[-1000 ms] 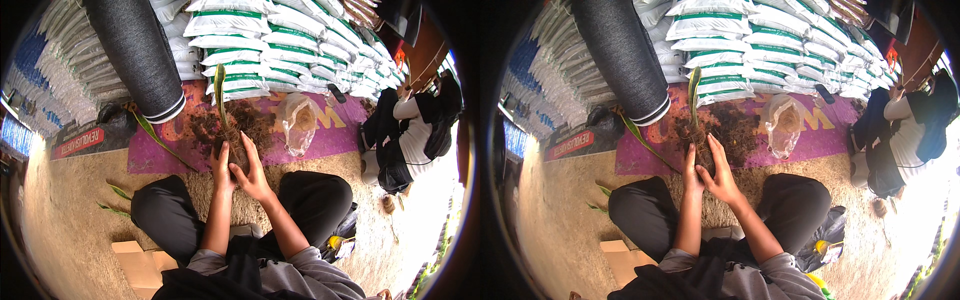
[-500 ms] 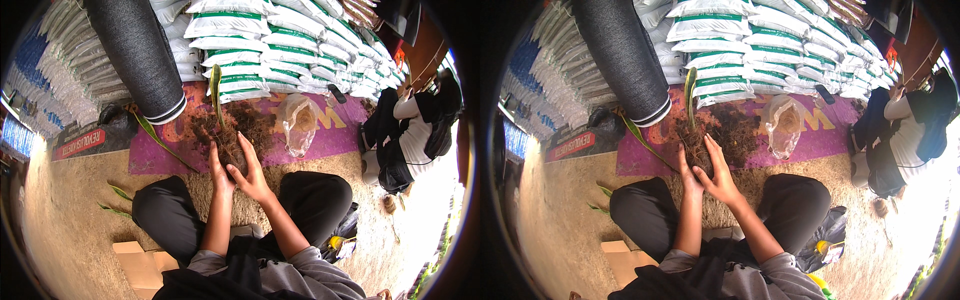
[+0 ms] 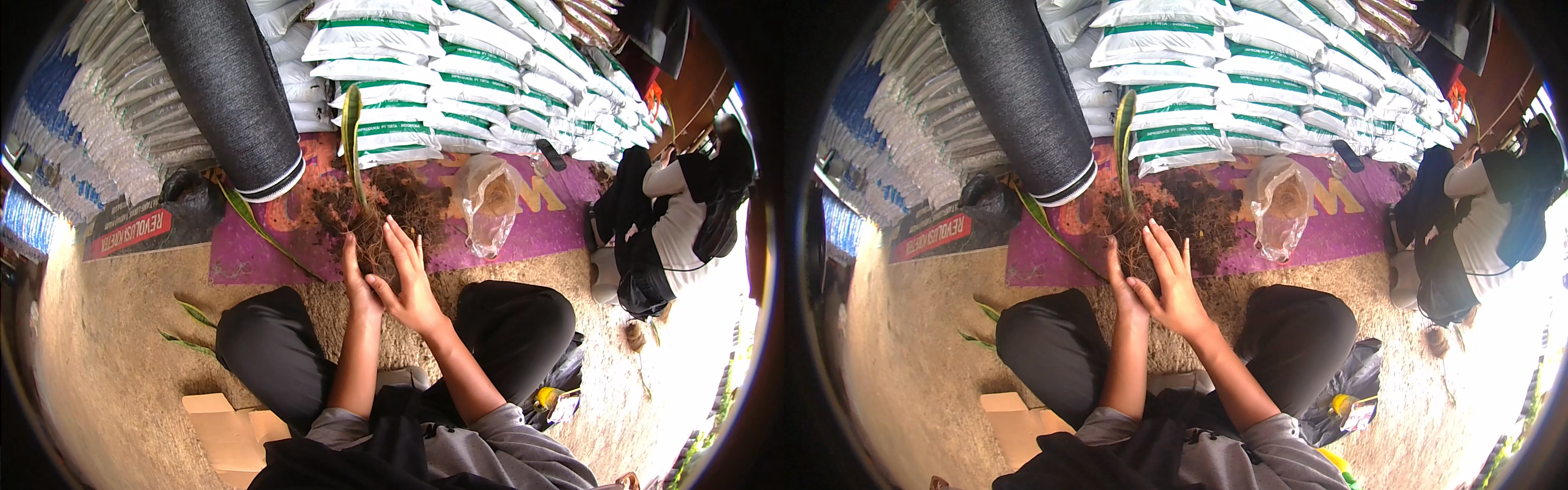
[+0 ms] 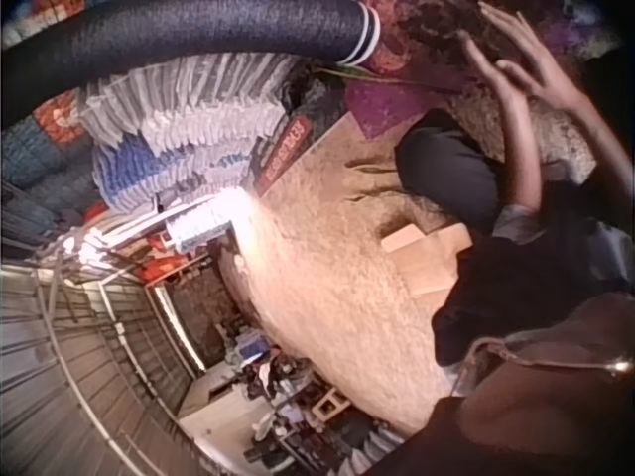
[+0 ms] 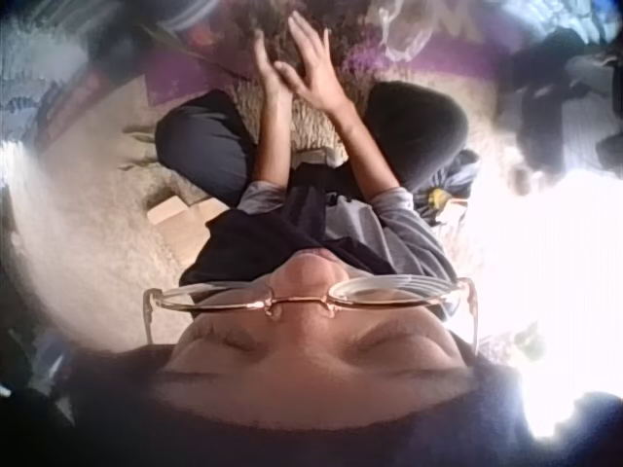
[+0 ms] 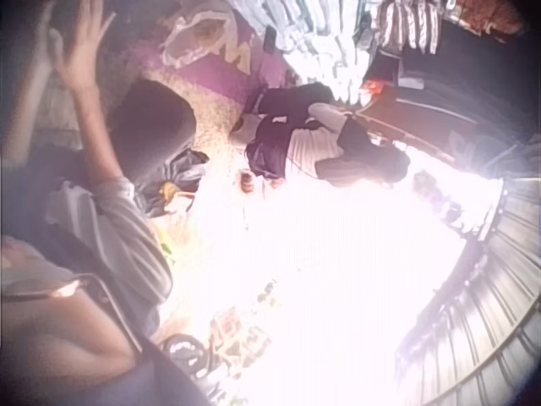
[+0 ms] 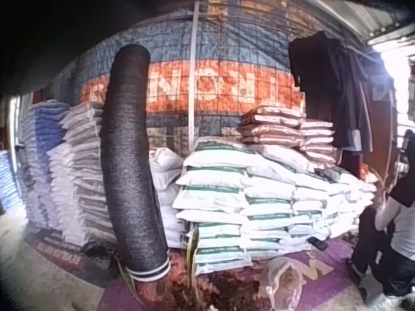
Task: The person sits on a mat and repeatedly packs soil around the root ball of a small plant. They hold the plant in one hand and use the other to gather soil from a pile on the mat, pressing it into the root mass to form a compact ball.
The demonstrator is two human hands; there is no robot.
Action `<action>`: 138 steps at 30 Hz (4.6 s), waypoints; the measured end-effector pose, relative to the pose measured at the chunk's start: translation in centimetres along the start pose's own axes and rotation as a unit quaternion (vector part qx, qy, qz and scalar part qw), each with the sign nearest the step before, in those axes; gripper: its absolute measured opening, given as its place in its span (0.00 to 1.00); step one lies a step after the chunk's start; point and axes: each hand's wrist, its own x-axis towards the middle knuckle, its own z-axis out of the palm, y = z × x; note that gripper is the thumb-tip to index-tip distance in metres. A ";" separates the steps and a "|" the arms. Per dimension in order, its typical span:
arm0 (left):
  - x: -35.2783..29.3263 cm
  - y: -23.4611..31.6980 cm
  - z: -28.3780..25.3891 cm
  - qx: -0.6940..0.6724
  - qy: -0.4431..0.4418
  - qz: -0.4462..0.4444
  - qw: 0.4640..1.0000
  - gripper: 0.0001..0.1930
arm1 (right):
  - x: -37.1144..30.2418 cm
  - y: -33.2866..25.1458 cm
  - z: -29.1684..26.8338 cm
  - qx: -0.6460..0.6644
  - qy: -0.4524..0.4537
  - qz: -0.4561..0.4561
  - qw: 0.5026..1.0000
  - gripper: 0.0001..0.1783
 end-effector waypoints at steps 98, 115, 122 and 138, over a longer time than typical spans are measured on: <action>0.3 -1.9 -0.4 -0.127 -0.161 -0.089 0.975 0.22 | 0.8 0.7 -1.9 0.019 0.134 0.013 0.991 0.30; 0.7 -1.6 -0.1 0.163 -0.156 0.111 0.968 0.28 | 0.7 3.1 -0.2 0.352 0.133 0.146 0.915 0.29; 0.0 -0.6 0.9 0.123 -0.183 0.080 0.972 0.27 | 0.5 3.1 -0.7 0.469 0.155 0.204 0.845 0.25; 0.4 -0.2 0.2 -0.161 -0.189 -0.177 0.952 0.23 | 0.6 0.7 -1.1 0.019 0.146 0.008 0.989 0.29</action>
